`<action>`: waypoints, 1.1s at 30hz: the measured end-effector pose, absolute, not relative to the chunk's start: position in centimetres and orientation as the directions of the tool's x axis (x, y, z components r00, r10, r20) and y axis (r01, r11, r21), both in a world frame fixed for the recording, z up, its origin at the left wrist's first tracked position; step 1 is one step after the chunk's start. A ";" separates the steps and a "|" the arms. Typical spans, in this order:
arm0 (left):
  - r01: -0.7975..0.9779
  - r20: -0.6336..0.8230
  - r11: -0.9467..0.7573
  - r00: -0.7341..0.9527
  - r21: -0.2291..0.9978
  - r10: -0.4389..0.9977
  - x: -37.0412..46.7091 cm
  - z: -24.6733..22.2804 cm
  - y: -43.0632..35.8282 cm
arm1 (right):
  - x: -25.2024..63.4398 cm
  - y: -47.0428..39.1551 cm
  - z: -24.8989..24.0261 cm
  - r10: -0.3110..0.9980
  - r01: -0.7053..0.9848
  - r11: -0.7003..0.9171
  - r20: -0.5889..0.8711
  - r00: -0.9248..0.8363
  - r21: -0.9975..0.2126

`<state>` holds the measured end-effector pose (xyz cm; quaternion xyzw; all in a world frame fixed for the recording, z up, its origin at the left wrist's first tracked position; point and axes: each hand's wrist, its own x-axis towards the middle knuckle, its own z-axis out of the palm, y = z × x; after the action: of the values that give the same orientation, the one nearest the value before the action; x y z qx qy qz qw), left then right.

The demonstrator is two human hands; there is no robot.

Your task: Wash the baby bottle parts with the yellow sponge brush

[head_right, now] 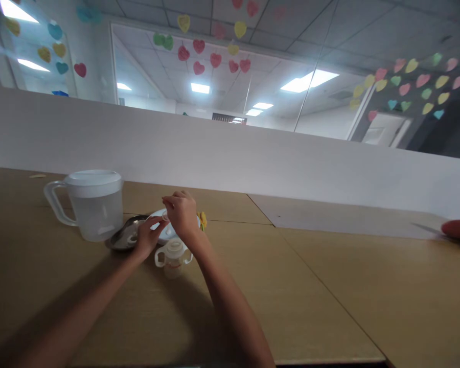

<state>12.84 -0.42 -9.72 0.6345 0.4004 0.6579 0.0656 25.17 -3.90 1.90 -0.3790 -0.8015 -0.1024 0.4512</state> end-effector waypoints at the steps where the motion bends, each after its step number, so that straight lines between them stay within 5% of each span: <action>1: 0.428 0.782 -0.667 -0.185 0.610 0.596 12.8 -9.8 -0.3 | 25.2 -4.1 2.0 0.479 0.682 0.707 0.836 -0.269 -0.186; 14: 0.459 0.755 -0.640 -0.113 0.616 0.646 12.8 -10.5 -0.5 | 28.4 -11.0 7.3 0.211 0.641 0.757 0.976 -0.053 -0.129; 33: 0.367 0.659 -0.560 -0.256 0.743 0.707 13.2 -10.0 -0.8 | 28.0 -8.1 5.8 0.269 0.492 0.852 0.956 -0.119 -0.178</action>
<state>13.19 -0.82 -10.05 0.5957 0.4508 0.6519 0.1302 28.00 -8.13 5.80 -0.2563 -0.7424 -0.0914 0.6122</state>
